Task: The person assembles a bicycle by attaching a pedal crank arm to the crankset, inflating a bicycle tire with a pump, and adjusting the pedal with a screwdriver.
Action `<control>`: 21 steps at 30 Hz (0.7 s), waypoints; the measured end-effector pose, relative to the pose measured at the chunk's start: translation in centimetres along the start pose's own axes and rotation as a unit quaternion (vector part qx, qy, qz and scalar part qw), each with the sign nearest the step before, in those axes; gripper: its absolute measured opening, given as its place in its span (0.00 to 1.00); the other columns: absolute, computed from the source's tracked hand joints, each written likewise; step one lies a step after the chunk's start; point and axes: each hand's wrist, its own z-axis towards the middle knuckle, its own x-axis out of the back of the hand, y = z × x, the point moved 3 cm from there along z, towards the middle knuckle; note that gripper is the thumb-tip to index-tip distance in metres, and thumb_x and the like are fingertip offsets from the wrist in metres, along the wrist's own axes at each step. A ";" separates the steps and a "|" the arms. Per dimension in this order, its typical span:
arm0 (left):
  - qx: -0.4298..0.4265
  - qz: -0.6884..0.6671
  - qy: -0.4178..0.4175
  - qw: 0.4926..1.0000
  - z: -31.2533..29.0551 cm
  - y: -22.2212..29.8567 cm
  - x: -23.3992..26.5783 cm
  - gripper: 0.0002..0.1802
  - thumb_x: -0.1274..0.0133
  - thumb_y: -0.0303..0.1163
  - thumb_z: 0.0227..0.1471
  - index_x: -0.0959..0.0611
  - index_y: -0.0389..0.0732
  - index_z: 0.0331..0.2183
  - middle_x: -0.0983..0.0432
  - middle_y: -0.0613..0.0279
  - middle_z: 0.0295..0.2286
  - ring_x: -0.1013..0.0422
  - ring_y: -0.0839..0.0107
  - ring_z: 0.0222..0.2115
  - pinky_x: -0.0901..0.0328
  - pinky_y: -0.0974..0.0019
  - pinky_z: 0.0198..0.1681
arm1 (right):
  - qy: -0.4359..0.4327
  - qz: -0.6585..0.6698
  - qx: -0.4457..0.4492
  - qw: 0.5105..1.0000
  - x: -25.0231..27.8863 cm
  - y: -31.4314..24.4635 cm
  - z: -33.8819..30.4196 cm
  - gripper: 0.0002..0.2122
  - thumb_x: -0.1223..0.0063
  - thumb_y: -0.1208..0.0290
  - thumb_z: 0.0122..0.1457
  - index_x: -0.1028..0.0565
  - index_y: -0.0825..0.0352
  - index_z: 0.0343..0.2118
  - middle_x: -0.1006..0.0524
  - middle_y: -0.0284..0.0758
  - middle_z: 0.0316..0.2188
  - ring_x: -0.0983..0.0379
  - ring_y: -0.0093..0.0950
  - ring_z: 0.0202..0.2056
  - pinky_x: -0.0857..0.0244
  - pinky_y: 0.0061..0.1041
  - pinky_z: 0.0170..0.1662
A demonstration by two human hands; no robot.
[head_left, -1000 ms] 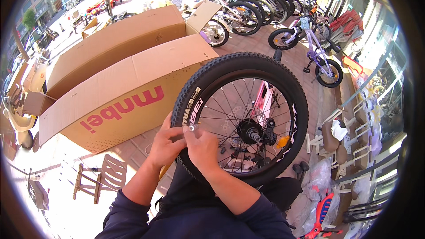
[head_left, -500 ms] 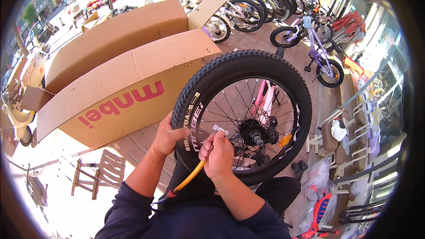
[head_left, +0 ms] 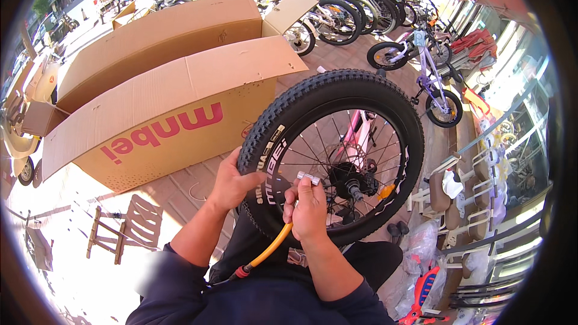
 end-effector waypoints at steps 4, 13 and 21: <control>-0.003 0.007 0.005 1.000 -0.2 0.4 -0.1 0.27 0.42 0.15 0.45 0.26 0.33 0.50 0.20 0.60 0.39 0.24 0.73 0.38 0.29 0.68 0.45 | 0.012 0.010 -0.021 1.000 -0.5 -0.1 0.0 0.16 0.59 0.57 0.71 0.31 0.69 0.42 0.32 0.30 0.22 0.36 0.21 0.16 0.39 0.22 0.18; -0.005 -0.009 -0.001 1.000 -0.2 0.4 -0.4 0.27 0.41 0.16 0.45 0.26 0.33 0.50 0.20 0.61 0.39 0.24 0.74 0.38 0.30 0.68 0.45 | -0.105 0.111 -0.062 0.986 0.4 1.5 -2.6 0.21 0.54 0.63 0.70 0.34 0.71 0.59 0.29 0.33 0.33 0.30 0.27 0.33 0.32 0.31 0.43; -0.010 -0.016 -0.011 1.000 0.0 0.3 -0.2 0.27 0.41 0.15 0.45 0.26 0.33 0.49 0.20 0.60 0.39 0.24 0.73 0.38 0.29 0.68 0.45 | -0.135 0.195 -0.172 0.956 2.5 6.1 -5.8 0.17 0.61 0.54 0.71 0.32 0.63 0.51 0.28 0.34 0.31 0.35 0.24 0.25 0.35 0.29 0.34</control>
